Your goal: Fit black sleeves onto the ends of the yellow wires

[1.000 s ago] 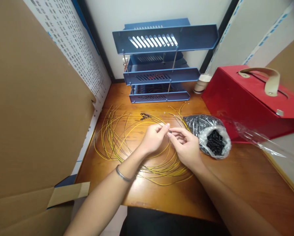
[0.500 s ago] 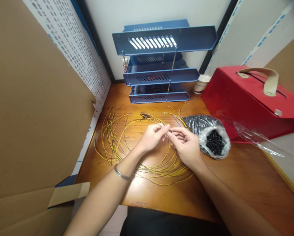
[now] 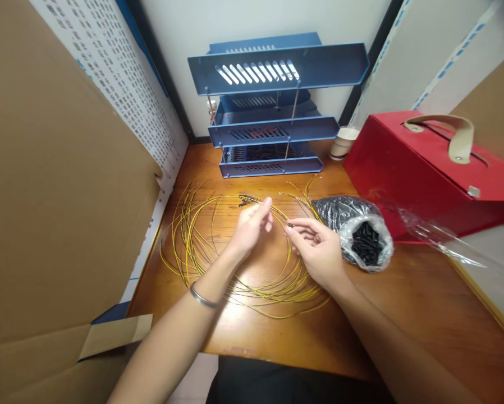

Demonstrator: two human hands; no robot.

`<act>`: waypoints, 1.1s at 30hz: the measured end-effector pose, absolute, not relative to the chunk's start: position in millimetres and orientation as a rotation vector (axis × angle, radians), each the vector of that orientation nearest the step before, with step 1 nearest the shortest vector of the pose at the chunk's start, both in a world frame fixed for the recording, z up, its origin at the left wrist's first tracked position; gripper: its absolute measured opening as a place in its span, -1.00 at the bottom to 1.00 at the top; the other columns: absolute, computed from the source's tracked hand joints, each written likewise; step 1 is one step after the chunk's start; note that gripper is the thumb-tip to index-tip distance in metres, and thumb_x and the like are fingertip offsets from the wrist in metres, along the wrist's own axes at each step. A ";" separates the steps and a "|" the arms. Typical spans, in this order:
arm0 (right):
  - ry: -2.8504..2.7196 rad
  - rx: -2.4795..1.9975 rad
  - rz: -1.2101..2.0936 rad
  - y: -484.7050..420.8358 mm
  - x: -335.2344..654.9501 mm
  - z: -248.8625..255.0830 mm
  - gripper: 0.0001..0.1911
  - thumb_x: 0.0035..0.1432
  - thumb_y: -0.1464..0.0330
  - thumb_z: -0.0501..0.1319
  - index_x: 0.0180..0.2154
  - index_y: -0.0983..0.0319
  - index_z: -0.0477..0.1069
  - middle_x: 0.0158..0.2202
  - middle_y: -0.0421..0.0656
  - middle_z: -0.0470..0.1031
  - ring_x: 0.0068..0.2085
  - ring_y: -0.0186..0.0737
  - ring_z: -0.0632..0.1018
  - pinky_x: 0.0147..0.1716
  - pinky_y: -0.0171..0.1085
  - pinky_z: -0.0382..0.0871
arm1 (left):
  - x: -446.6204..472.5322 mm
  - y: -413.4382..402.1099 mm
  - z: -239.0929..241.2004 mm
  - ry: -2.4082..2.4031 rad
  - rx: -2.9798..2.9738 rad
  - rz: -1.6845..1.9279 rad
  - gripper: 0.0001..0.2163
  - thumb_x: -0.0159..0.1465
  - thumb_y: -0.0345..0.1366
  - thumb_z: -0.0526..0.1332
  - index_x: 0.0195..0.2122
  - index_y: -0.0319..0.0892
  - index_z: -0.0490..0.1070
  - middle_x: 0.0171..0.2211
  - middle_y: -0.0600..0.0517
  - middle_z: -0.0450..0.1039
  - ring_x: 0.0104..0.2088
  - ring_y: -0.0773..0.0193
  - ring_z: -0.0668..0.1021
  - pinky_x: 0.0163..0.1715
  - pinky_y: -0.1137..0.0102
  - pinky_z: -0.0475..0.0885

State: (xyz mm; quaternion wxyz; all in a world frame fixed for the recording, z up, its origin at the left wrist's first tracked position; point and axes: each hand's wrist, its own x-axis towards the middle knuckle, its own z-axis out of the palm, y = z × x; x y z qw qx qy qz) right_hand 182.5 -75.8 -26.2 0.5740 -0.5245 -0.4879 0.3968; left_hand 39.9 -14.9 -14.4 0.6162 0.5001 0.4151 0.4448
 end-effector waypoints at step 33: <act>-1.140 -1.216 1.067 -76.3 181.1 -25.0 -0.68 0.03 0.20 0.40 -0.25 0.28 0.49 -0.44 -0.12 0.58 -0.50 -0.29 0.54 -0.55 -0.33 0.39 | 40.1 -15.6 -17.0 0.959 1.372 1.094 -0.53 0.31 0.05 0.14 -0.62 -0.19 0.30 -0.67 0.13 0.25 -0.60 0.42 0.28 -0.48 0.44 0.22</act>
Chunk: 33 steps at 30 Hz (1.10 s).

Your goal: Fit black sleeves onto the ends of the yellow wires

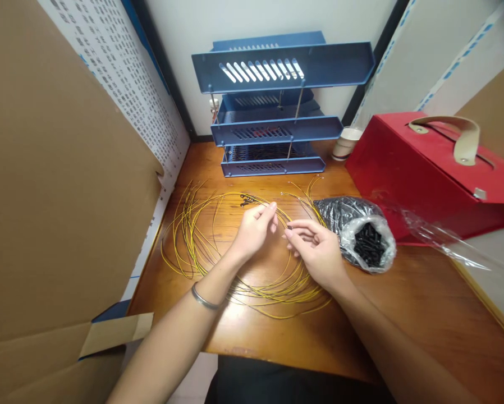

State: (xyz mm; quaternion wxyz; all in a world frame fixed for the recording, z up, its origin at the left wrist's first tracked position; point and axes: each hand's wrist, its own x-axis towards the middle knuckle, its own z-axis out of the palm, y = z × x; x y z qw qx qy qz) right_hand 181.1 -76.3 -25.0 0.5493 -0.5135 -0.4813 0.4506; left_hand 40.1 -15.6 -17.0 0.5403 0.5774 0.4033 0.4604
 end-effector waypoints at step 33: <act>-1.074 -1.969 0.073 -115.0 286.6 -15.5 -0.74 0.01 0.17 0.35 -0.28 0.18 0.60 -0.50 -0.20 0.48 -0.50 -0.25 0.41 -0.38 -0.21 0.27 | 41.5 -11.0 -31.4 1.052 1.316 1.133 -0.57 0.32 -0.01 0.13 -0.59 -0.18 0.30 -0.69 0.14 0.23 -0.63 0.43 0.23 -0.52 0.44 0.16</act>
